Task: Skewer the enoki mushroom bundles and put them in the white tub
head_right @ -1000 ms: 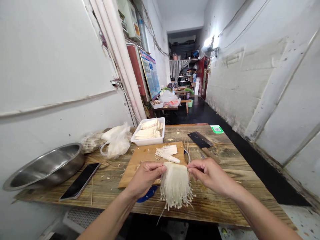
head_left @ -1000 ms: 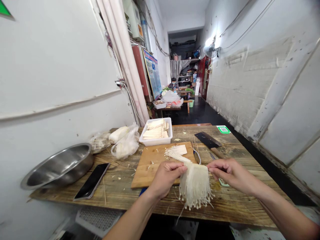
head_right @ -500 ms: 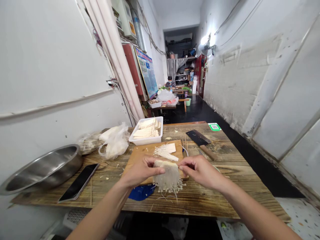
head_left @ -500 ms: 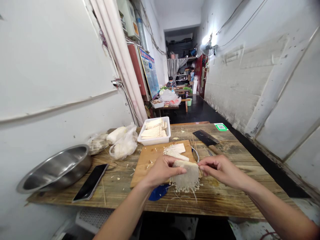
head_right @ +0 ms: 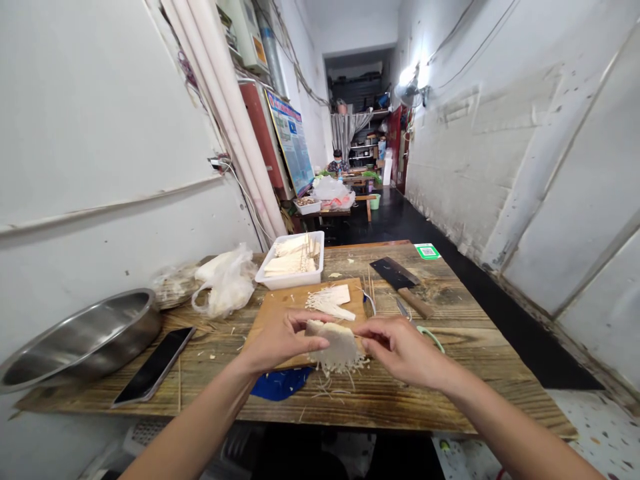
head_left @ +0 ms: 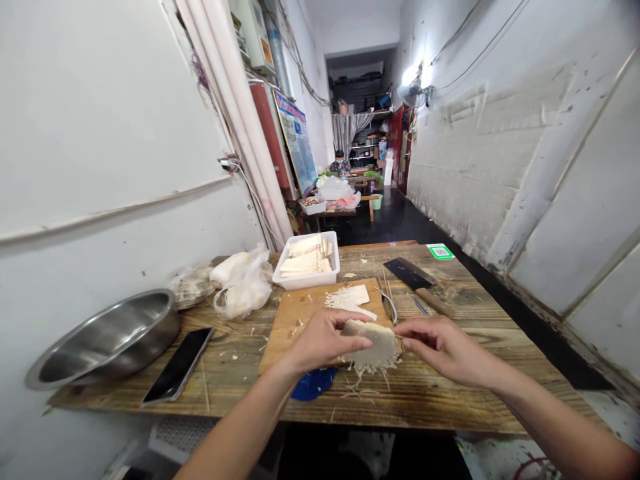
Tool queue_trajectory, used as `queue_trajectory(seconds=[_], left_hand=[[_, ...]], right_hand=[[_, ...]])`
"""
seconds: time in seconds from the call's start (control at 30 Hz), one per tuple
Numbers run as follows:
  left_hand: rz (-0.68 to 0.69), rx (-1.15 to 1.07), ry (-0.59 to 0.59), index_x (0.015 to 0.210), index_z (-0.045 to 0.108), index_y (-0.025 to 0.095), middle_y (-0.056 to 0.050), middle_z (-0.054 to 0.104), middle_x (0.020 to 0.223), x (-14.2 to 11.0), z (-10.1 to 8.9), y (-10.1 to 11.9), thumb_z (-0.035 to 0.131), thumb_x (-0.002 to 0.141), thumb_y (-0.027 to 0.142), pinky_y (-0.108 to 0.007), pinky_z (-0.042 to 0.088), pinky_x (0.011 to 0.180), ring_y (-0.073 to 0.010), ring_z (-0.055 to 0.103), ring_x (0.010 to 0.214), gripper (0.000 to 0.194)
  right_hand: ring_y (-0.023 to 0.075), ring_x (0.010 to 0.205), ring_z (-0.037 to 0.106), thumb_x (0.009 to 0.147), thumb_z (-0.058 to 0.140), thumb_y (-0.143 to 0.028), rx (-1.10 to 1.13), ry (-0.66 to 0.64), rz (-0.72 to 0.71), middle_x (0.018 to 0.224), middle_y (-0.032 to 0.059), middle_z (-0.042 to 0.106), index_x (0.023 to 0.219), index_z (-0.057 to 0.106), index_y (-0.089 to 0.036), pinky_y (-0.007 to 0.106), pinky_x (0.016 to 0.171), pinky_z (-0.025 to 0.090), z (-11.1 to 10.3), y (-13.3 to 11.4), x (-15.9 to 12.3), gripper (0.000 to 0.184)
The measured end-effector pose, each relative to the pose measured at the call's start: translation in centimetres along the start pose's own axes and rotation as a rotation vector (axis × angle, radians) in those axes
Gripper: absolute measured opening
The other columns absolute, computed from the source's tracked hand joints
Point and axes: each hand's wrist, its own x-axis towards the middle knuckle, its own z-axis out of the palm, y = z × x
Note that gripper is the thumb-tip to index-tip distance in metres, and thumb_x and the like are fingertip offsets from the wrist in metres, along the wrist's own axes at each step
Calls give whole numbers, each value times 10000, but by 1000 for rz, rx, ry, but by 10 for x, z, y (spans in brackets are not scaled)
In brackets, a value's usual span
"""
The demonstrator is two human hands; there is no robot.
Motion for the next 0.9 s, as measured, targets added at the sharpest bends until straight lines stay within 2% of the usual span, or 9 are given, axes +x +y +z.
queue_trajectory(seconds=[0.13, 0.27, 0.43, 0.5, 0.57, 0.63, 0.67, 0.8, 0.9], left_hand=[[95, 32, 25, 938, 747, 213, -83, 727, 991, -1, -9, 6, 727, 710, 273, -281, 484, 787, -207, 652, 894, 237], [114, 144, 40, 814, 762, 202, -64, 749, 812, -2, -8, 10, 693, 740, 265, -264, 489, 678, -179, 661, 719, 119], [72, 128, -3, 787, 756, 188, -60, 743, 774, -2, -6, 8, 673, 755, 250, -255, 487, 626, -162, 644, 660, 109], [105, 113, 84, 828, 751, 202, -60, 743, 835, -2, -12, 10, 721, 709, 228, -281, 500, 739, -182, 657, 770, 126], [154, 66, 324, 895, 735, 214, -58, 733, 919, -3, -19, 14, 783, 639, 215, -306, 469, 883, -200, 642, 912, 260], [135, -56, 551, 944, 714, 190, -72, 724, 943, -5, -23, 17, 794, 638, 262, -329, 446, 940, -211, 635, 951, 324], [81, -156, 589, 954, 703, 164, -90, 722, 932, -5, -22, 17, 771, 674, 306, -347, 455, 935, -219, 643, 934, 321], [-246, -708, 378, 988, 653, 82, -185, 703, 967, 1, -3, 6, 659, 785, 423, -403, 487, 917, -263, 658, 955, 397], [-244, -953, 393, 1012, 634, 78, -178, 696, 1015, 10, 12, -7, 587, 857, 375, -367, 504, 916, -230, 663, 955, 338]], right_hand=[[133, 741, 597, 910, 467, -256, 45, 10, -3, 843, 31, 686, 1005, 689, -192, 247, 663, 441, -4, -1, -1, 250], [138, 741, 615, 905, 481, -261, 20, 3, -33, 852, 35, 702, 990, 702, -197, 248, 671, 456, -5, -3, -1, 246], [144, 736, 630, 900, 482, -249, -20, 16, -39, 839, 38, 713, 987, 711, -203, 256, 680, 470, 0, 0, -1, 249], [150, 734, 635, 887, 489, -247, -21, 64, -9, 834, 39, 715, 969, 711, -194, 265, 681, 478, 2, 4, 2, 243], [163, 737, 643, 865, 503, -250, -13, 158, 37, 837, 44, 718, 944, 711, -181, 275, 676, 489, 3, 9, 6, 233], [174, 742, 654, 849, 516, -255, 9, 269, 68, 844, 51, 722, 938, 708, -174, 282, 672, 502, 5, 13, 11, 227], [178, 741, 658, 844, 523, -257, 13, 328, 66, 842, 53, 722, 934, 708, -175, 286, 671, 507, 7, 15, 14, 221], [194, 763, 661, 853, 518, -217, -82, 553, -70, 861, 70, 716, 932, 708, -184, 320, 716, 523, 40, 17, 27, 209], [207, 795, 657, 872, 460, -161, -117, 600, -184, 888, 102, 706, 993, 693, -174, 345, 738, 532, 85, 18, 33, 263]])
